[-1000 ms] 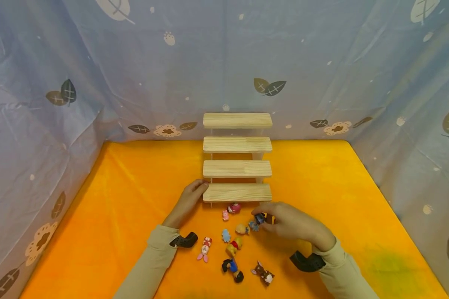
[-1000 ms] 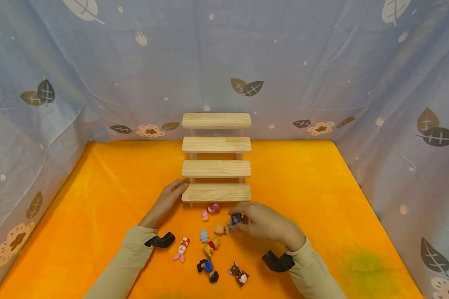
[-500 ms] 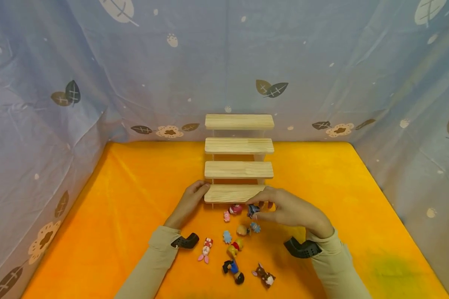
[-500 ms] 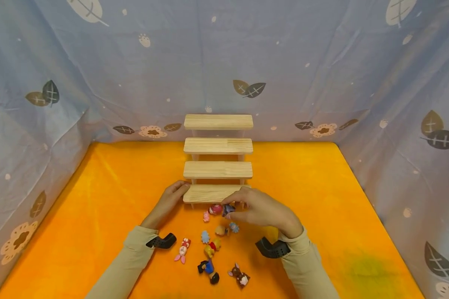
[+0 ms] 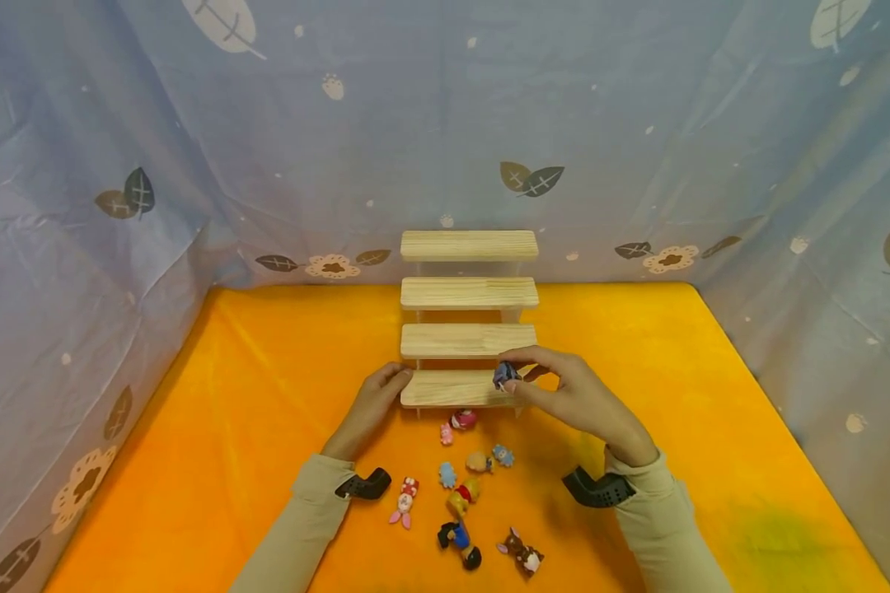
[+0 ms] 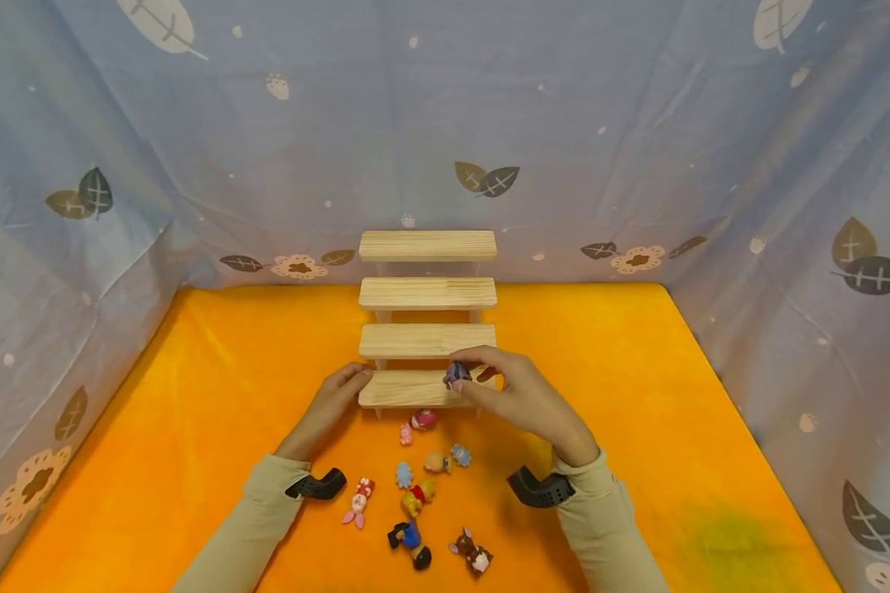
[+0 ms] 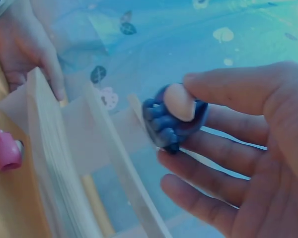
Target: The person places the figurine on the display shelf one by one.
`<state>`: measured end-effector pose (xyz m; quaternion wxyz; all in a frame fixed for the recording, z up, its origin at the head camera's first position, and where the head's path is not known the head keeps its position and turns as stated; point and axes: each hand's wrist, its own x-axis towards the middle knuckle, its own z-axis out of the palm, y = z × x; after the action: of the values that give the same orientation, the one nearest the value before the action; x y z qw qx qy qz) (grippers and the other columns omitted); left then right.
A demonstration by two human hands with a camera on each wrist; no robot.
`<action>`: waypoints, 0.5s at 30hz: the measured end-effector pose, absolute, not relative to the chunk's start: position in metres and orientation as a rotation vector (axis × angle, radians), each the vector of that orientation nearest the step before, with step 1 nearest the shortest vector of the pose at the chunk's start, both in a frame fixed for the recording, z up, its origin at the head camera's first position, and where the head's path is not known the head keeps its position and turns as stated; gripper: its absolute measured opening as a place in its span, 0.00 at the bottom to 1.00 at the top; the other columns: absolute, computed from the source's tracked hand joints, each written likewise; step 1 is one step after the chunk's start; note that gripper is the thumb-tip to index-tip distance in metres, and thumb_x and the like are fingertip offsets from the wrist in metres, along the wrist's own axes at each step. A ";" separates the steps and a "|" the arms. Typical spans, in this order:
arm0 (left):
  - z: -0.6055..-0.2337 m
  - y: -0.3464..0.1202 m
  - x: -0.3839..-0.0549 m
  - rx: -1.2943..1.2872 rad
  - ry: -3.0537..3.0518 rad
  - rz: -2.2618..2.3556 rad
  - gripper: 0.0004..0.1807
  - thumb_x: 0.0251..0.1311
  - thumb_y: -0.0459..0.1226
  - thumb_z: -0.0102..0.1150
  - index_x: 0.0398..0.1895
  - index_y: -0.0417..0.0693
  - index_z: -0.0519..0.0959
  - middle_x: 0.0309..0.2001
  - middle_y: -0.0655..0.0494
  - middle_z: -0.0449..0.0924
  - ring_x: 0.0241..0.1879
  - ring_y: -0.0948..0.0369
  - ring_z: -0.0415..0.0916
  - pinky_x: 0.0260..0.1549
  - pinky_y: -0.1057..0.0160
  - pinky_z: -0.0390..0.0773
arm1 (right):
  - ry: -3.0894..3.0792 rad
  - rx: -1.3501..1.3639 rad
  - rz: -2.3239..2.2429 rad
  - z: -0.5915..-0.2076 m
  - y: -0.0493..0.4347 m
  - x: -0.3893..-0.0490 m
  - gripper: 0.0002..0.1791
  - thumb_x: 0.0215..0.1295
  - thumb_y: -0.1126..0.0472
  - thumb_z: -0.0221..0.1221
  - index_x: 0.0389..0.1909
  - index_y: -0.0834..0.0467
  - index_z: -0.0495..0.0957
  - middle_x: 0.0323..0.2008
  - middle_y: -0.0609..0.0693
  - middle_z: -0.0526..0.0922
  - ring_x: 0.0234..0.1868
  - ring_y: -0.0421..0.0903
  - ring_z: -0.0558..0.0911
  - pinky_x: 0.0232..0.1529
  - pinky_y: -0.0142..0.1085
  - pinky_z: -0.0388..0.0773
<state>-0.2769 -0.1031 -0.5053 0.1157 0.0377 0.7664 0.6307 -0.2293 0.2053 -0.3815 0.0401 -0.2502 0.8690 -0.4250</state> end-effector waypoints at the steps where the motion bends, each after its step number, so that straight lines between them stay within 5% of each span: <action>1: -0.506 -0.103 -0.277 0.104 2.248 1.848 0.19 0.76 0.47 0.50 0.55 0.41 0.79 0.54 0.45 0.81 0.56 0.55 0.74 0.62 0.53 0.70 | 2.666 -0.761 -1.327 -0.382 0.205 -0.230 0.21 0.71 0.57 0.62 0.63 0.50 0.78 0.55 0.46 0.84 0.50 0.45 0.83 0.50 0.38 0.82; 8: -0.509 -0.104 -0.277 0.066 2.256 1.833 0.20 0.76 0.48 0.50 0.55 0.41 0.79 0.53 0.45 0.81 0.55 0.55 0.74 0.62 0.53 0.70 | 2.698 -0.671 -1.416 -0.383 0.205 -0.235 0.20 0.72 0.57 0.61 0.63 0.55 0.78 0.51 0.49 0.86 0.49 0.49 0.82 0.44 0.36 0.82; 15: -0.506 -0.103 -0.278 0.093 2.241 1.831 0.21 0.77 0.46 0.48 0.57 0.39 0.77 0.56 0.43 0.80 0.57 0.55 0.73 0.63 0.53 0.70 | 2.747 -0.603 -1.439 -0.387 0.209 -0.238 0.20 0.72 0.58 0.61 0.62 0.55 0.79 0.51 0.49 0.86 0.49 0.46 0.82 0.51 0.35 0.80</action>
<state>-0.2780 -0.1030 -0.5061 0.1225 0.0320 0.7681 0.6277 -0.2375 0.2089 -0.3875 -0.0090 -0.1908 0.8695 -0.4556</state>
